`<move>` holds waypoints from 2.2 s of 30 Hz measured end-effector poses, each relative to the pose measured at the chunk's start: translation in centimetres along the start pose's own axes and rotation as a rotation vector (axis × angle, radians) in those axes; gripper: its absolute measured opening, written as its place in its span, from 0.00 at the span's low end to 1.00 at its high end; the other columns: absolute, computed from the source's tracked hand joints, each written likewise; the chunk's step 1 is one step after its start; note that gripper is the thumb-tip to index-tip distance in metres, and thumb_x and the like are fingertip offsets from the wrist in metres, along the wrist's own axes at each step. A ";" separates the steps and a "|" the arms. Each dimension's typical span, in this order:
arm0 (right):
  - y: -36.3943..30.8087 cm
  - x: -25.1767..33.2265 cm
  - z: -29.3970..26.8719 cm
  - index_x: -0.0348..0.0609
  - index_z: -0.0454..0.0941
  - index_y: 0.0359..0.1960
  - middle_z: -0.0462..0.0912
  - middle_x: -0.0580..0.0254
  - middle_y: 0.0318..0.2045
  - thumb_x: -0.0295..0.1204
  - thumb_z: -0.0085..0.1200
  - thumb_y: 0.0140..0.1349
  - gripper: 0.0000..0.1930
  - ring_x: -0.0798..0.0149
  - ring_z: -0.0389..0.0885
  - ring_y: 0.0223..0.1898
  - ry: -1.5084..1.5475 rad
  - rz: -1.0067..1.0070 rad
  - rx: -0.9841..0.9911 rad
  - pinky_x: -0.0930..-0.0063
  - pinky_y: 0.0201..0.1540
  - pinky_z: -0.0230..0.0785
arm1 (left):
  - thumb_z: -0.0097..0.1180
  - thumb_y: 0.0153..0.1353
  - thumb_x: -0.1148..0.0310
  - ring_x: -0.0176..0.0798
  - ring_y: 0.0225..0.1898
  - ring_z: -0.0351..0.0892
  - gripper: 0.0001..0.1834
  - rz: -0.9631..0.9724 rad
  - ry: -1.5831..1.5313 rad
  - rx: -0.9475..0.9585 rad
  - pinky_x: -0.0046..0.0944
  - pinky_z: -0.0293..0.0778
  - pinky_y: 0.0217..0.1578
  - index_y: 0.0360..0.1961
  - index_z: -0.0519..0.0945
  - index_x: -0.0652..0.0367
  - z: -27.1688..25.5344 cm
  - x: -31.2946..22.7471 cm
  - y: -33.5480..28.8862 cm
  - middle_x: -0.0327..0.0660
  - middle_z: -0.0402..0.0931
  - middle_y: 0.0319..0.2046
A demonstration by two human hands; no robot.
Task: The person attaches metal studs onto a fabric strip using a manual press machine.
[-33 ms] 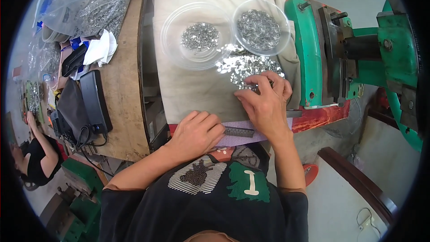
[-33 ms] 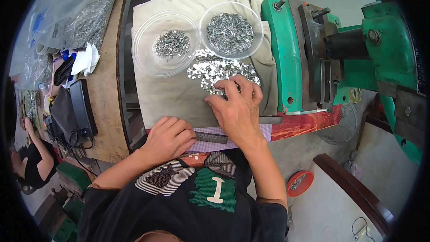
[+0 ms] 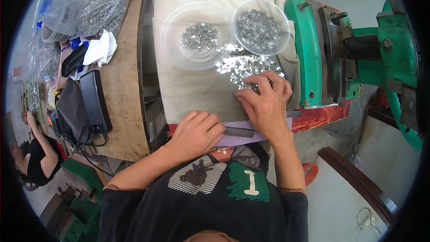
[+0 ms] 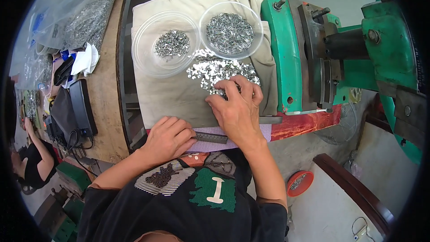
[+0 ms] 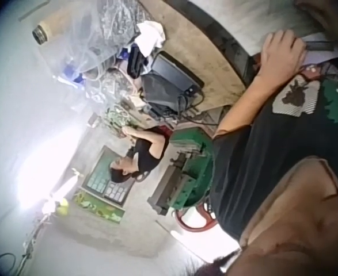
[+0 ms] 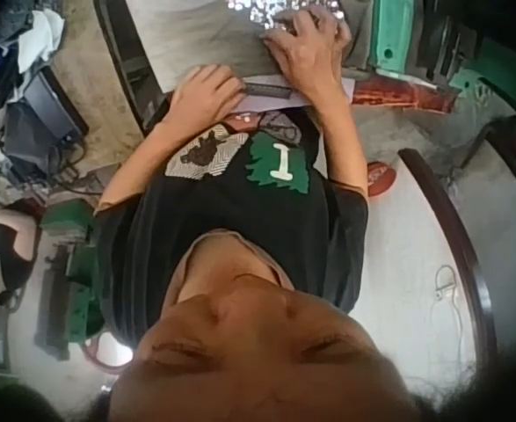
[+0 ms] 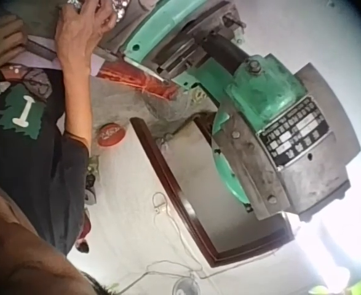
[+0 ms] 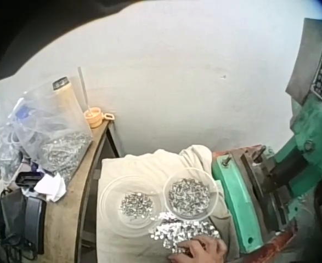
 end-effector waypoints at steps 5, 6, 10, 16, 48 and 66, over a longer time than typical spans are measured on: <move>-1.9 0.4 -0.4 0.53 0.85 0.29 0.81 0.72 0.41 0.29 0.69 0.47 0.08 0.55 0.70 0.55 0.072 0.094 -0.025 0.57 0.58 0.52 | 0.63 0.54 0.67 0.39 0.36 0.74 0.07 0.018 -0.036 -0.066 0.39 0.68 0.39 0.31 0.77 0.55 0.6 -0.3 0.5 0.36 0.73 0.33; -2.8 0.8 -0.5 0.53 0.85 0.29 0.81 0.72 0.41 0.29 0.69 0.47 0.08 0.55 0.70 0.55 0.073 0.093 -0.023 0.57 0.58 0.52 | 0.63 0.54 0.67 0.39 0.36 0.74 0.07 0.016 -0.036 -0.066 0.39 0.68 0.39 0.31 0.77 0.55 0.7 -0.2 0.4 0.36 0.73 0.33; -6.8 2.3 -0.5 0.56 0.85 0.28 0.80 0.76 0.42 0.32 0.70 0.46 0.08 0.54 0.69 0.55 0.233 0.207 -0.071 0.58 0.59 0.51 | 0.63 0.53 0.67 0.38 0.36 0.74 0.07 0.050 -0.026 -0.052 0.39 0.68 0.39 0.31 0.77 0.55 0.8 0.0 0.3 0.35 0.73 0.33; -8.3 3.1 0.1 0.60 0.88 0.36 0.80 0.75 0.42 0.33 0.71 0.47 0.12 0.54 0.67 0.56 0.213 0.189 -0.034 0.60 0.60 0.51 | 0.65 0.52 0.67 0.40 0.38 0.74 0.10 0.019 -0.048 -0.035 0.39 0.70 0.40 0.35 0.78 0.55 0.4 -0.1 0.3 0.36 0.74 0.35; -2.4 0.9 0.4 0.57 0.86 0.31 0.81 0.74 0.48 0.33 0.70 0.50 0.06 0.55 0.67 0.60 -0.048 0.123 -0.047 0.55 0.60 0.47 | 0.70 0.50 0.66 0.41 0.37 0.76 0.13 -0.019 -0.077 -0.097 0.40 0.70 0.38 0.35 0.79 0.55 1.2 -0.4 0.4 0.36 0.77 0.37; -3.3 0.7 0.5 0.54 0.85 0.31 0.82 0.75 0.42 0.31 0.69 0.49 0.08 0.56 0.72 0.54 0.038 0.103 -0.041 0.57 0.58 0.50 | 0.67 0.52 0.72 0.43 0.37 0.76 0.08 -0.056 -0.087 -0.167 0.41 0.69 0.37 0.32 0.79 0.58 0.5 -0.2 1.9 0.38 0.77 0.36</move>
Point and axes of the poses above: each hand's wrist, its own y-axis towards the middle knuckle, its own z-axis out of the palm, x = y × z, the point moved 2 cm from there along y, towards the middle knuckle
